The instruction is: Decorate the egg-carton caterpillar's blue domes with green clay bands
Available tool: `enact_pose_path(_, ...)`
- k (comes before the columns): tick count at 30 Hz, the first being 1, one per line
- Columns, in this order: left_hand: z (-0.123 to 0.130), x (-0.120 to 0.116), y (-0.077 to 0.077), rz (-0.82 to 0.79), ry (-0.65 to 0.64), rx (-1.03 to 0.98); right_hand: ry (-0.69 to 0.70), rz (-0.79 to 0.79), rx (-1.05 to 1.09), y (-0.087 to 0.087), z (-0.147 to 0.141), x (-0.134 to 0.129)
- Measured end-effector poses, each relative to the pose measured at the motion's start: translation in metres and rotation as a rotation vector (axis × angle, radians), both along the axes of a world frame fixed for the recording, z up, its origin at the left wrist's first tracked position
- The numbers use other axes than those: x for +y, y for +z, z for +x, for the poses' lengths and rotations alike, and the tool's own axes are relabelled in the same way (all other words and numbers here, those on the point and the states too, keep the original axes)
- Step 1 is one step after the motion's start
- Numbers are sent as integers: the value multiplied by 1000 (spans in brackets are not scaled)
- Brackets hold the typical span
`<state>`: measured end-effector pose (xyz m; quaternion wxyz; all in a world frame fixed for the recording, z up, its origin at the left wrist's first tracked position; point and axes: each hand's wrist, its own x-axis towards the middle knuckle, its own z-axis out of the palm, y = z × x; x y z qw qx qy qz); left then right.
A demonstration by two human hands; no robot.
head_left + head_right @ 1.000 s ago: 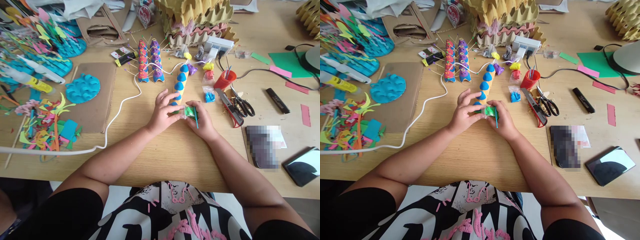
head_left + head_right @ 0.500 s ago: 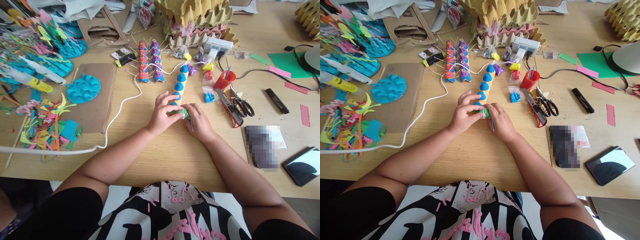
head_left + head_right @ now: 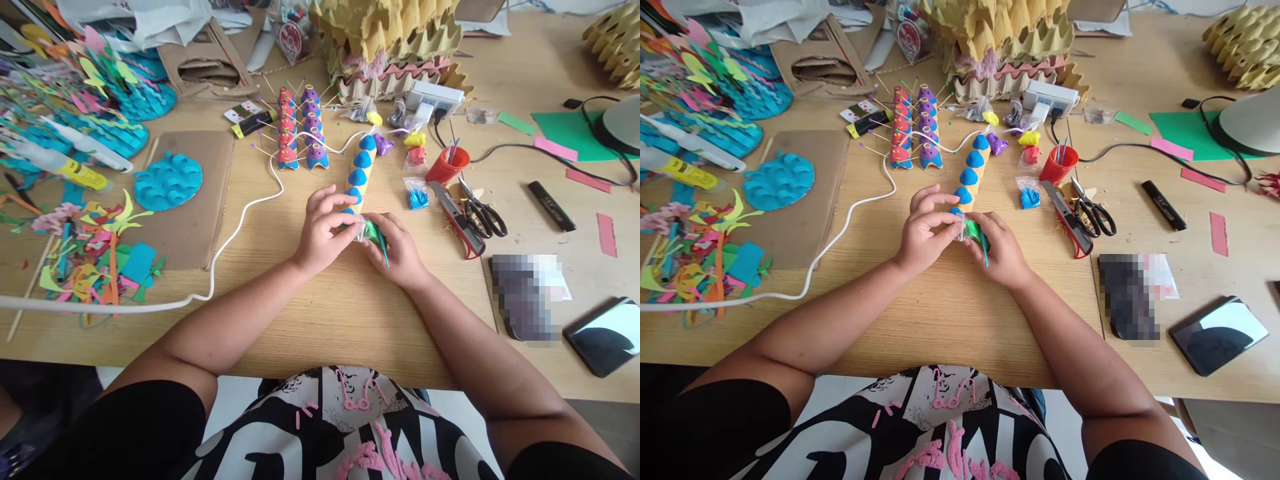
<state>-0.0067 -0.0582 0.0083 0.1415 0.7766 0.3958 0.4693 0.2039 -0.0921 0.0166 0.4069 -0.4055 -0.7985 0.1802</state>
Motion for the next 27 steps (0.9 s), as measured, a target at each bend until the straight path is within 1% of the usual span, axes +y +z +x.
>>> enact_pose_path(4, 1, -1, 0, 22, 32, -9, -86, 23, -3, 0, 1, -1)
enact_pose_path(8, 3, 0, -3, 52, 23, -135, -195, 86, 30, -3, 2, -1)
enact_pose_path(10, 3, 3, -8, 17, 42, -213, -249, 92, 58, -5, 3, 1)
enact_pose_path(12, 2, 8, -12, -35, 105, -286, -302, 86, 84, -6, 6, 3)
enact_pose_path(13, 1, 9, -14, -48, 141, -307, -324, 83, 90, -7, 7, 4)
enact_pose_path(15, 0, 11, -16, -59, 154, -315, -342, 83, 90, -8, 8, 5)
enact_pose_path(18, 1, 5, -13, -42, 74, -274, -314, 88, 88, -8, 6, 4)
enact_pose_path(20, 3, -2, -8, -26, -41, -203, -287, 86, 92, -7, 4, 3)
enact_pose_path(21, 4, -5, -5, 10, -93, -172, -277, 83, 91, -7, 4, 3)
enact_pose_path(22, 5, -7, -3, 30, -123, -142, -268, 77, 91, -7, 3, 3)
enact_pose_path(24, 7, -10, -1, 50, -150, -93, -256, 64, 93, -7, 3, 3)
enact_pose_path(27, 7, -9, -1, 18, -153, -61, -249, 72, 92, -7, 3, 3)
